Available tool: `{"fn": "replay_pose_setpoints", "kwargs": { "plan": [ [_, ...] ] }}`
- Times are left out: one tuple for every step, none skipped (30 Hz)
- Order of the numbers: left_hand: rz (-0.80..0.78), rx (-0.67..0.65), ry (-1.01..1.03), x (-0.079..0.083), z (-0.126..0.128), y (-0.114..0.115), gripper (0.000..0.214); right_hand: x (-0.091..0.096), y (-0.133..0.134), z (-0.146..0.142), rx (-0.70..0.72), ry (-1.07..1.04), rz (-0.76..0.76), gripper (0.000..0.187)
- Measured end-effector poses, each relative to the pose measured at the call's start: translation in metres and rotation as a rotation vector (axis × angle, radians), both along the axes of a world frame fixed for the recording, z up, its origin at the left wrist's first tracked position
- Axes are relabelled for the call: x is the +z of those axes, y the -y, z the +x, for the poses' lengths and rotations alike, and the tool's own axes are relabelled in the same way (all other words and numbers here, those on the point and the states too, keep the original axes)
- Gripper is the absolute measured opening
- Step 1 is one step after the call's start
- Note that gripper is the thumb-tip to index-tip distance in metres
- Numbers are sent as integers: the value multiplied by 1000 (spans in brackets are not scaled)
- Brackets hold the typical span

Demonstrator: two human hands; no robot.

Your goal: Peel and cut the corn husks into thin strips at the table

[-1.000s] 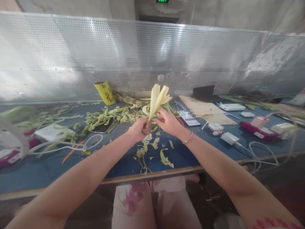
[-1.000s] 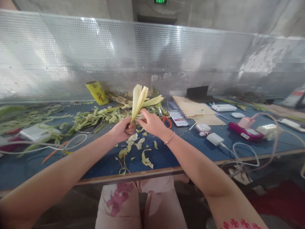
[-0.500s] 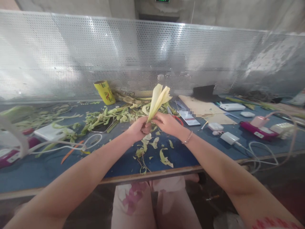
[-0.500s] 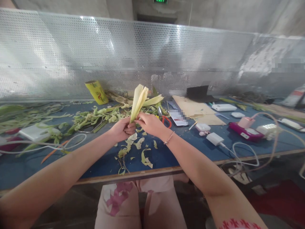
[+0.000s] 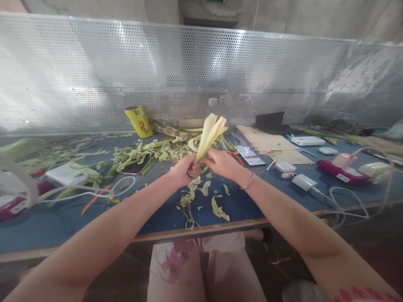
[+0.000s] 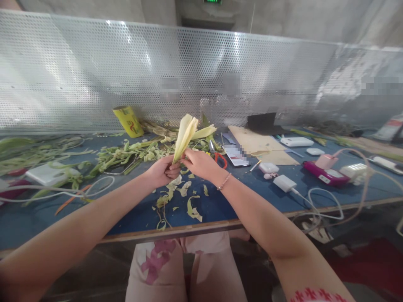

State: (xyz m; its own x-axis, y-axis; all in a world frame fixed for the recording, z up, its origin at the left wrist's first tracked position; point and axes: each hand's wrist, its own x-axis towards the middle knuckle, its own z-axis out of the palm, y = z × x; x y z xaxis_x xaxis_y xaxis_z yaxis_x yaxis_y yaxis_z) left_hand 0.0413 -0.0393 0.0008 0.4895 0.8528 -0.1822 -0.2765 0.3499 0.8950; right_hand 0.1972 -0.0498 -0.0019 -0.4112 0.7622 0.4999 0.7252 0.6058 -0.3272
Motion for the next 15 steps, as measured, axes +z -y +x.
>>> {"fn": "replay_pose_setpoints", "kwargs": {
  "plan": [
    [-1,3,-2,0,0,0,15,0,0,0,-3,13,-2,11],
    [1,8,-4,-1,0,0,14,1,1,0,-6,24,-7,11],
    [5,12,-4,-1,0,-1,14,1,1,0,-10,31,-13,12],
    [10,15,-1,-1,0,-1,15,1,2,0,-11,33,-20,12],
    [16,17,6,-1,0,-1,16,1,2,0,-7,29,-29,12],
    [22,16,17,-1,1,-1,17,1,2,0,0,21,-38,11],
    [27,14,32,-1,1,-1,18,1,2,0,7,9,-48,11],
    [30,13,50,-1,1,0,20,1,1,0,17,-6,-57,10],
    [35,15,68,-1,1,0,20,1,1,0,27,-26,-66,10],
    [42,21,85,-1,2,1,20,0,0,0,40,-47,-73,11],
    [50,32,99,-1,2,1,19,0,-2,0,56,-70,-77,12],
    [60,46,110,-1,2,2,17,-1,-3,-1,74,-93,-78,13],
    [69,62,118,-1,3,2,16,-1,-4,-1,92,-117,-77,15],
    [78,78,125,-1,3,2,16,-1,-5,0,107,-138,-78,15],
    [88,97,133,-2,2,2,16,-1,-6,0,117,-155,-80,15]
  ]
}}
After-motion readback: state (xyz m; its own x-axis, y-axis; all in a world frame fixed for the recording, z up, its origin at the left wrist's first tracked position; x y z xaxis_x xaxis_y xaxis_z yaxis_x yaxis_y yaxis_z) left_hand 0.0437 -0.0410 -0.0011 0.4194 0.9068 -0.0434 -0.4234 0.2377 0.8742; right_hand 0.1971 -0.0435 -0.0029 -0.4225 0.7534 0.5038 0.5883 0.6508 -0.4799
